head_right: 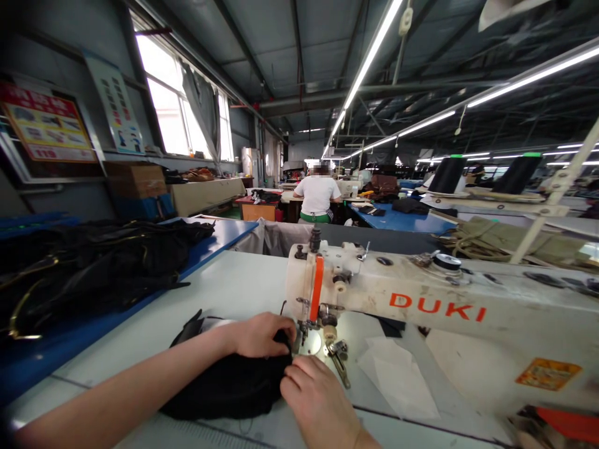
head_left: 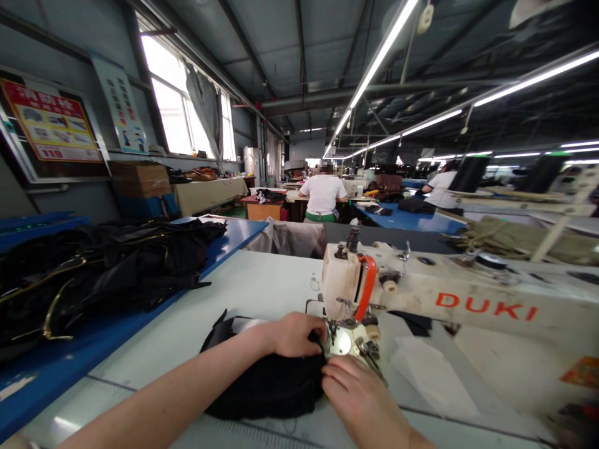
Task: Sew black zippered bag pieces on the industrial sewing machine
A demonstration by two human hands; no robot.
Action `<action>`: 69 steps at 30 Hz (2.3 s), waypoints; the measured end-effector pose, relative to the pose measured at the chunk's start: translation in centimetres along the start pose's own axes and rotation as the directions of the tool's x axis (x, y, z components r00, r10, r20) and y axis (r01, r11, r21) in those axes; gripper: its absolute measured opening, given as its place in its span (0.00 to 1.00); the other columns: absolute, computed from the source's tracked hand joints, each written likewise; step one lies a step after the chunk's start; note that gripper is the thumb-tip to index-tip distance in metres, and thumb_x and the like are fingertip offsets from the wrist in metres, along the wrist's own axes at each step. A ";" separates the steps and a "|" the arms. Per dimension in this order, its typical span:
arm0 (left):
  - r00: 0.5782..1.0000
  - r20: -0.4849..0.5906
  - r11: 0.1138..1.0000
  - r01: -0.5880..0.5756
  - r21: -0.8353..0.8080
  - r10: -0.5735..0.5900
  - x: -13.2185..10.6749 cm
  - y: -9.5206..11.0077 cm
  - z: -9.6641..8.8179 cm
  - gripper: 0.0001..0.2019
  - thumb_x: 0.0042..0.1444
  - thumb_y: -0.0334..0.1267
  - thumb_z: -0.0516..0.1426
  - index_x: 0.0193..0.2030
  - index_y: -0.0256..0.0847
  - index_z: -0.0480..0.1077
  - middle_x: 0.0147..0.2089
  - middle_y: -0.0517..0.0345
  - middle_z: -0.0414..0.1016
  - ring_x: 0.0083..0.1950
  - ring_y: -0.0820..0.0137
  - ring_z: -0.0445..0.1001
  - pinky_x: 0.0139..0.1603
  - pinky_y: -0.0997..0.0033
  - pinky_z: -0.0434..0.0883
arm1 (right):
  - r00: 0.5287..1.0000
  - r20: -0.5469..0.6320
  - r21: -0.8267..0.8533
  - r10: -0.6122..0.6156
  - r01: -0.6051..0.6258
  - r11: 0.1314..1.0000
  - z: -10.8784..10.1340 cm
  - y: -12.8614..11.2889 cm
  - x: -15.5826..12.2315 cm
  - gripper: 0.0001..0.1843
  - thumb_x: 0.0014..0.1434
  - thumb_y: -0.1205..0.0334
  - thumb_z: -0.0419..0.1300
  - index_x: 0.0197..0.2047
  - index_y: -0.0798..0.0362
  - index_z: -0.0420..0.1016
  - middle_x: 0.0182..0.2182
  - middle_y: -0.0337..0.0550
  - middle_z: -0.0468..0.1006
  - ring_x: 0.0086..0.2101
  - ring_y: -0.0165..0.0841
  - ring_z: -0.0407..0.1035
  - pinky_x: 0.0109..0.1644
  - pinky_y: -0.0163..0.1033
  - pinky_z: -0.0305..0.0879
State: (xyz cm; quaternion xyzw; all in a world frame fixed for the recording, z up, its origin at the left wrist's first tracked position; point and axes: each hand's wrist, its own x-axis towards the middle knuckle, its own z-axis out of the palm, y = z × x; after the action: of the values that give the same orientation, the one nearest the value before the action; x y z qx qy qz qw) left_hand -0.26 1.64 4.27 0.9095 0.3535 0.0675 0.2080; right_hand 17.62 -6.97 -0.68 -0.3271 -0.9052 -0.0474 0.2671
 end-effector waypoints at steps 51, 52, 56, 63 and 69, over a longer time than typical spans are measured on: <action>0.953 -0.287 0.970 0.024 -0.242 -0.095 4.7 -3.5 2.8 0.12 0.49 0.35 0.61 0.42 0.39 0.76 0.41 0.58 0.79 0.43 0.65 0.75 0.45 0.72 0.71 | 0.951 0.076 -0.069 0.300 -0.295 0.953 0.0 1.9 0.1 0.08 0.54 0.76 0.63 0.31 0.53 0.72 0.32 0.40 0.75 0.38 0.36 0.67 0.46 0.39 0.63; 0.953 -0.290 0.966 0.014 -0.259 -0.092 4.4 -3.4 2.8 0.13 0.49 0.35 0.61 0.42 0.39 0.76 0.41 0.58 0.79 0.43 0.65 0.75 0.45 0.72 0.71 | 0.954 0.074 -0.063 0.292 -0.288 0.956 0.0 1.9 0.0 0.08 0.54 0.76 0.63 0.32 0.53 0.72 0.33 0.40 0.75 0.39 0.36 0.67 0.47 0.40 0.63; 0.949 -0.301 0.952 -0.003 -0.308 -0.094 3.8 -3.1 2.8 0.14 0.49 0.35 0.61 0.44 0.39 0.76 0.41 0.59 0.80 0.41 0.66 0.76 0.45 0.71 0.72 | 0.960 0.062 -0.012 0.274 -0.274 0.962 0.2 1.8 -0.3 0.09 0.52 0.76 0.65 0.33 0.53 0.73 0.35 0.41 0.76 0.41 0.37 0.67 0.48 0.40 0.63; 0.940 -0.329 0.945 -0.028 -0.325 -0.085 4.2 -3.4 3.0 0.13 0.49 0.34 0.61 0.43 0.39 0.76 0.40 0.60 0.80 0.42 0.65 0.76 0.46 0.71 0.72 | 0.951 0.069 0.012 0.301 -0.303 0.953 0.3 1.9 -0.2 0.10 0.51 0.77 0.65 0.33 0.54 0.73 0.37 0.42 0.76 0.42 0.37 0.67 0.49 0.41 0.63; 0.934 -0.351 0.946 -0.049 -0.321 -0.071 4.7 -4.0 3.4 0.11 0.48 0.33 0.61 0.41 0.39 0.76 0.37 0.59 0.79 0.42 0.64 0.76 0.49 0.69 0.71 | 0.937 0.104 -0.036 0.333 -0.331 0.943 0.3 1.9 -0.2 0.09 0.53 0.76 0.64 0.32 0.54 0.72 0.34 0.41 0.75 0.41 0.37 0.67 0.49 0.41 0.63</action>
State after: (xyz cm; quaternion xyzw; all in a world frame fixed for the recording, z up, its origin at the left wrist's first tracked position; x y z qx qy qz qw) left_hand 1.64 6.32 -0.59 0.8333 0.3745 0.2880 0.2871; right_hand 18.80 -5.50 -1.18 -0.4795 -0.8497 0.0081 0.2190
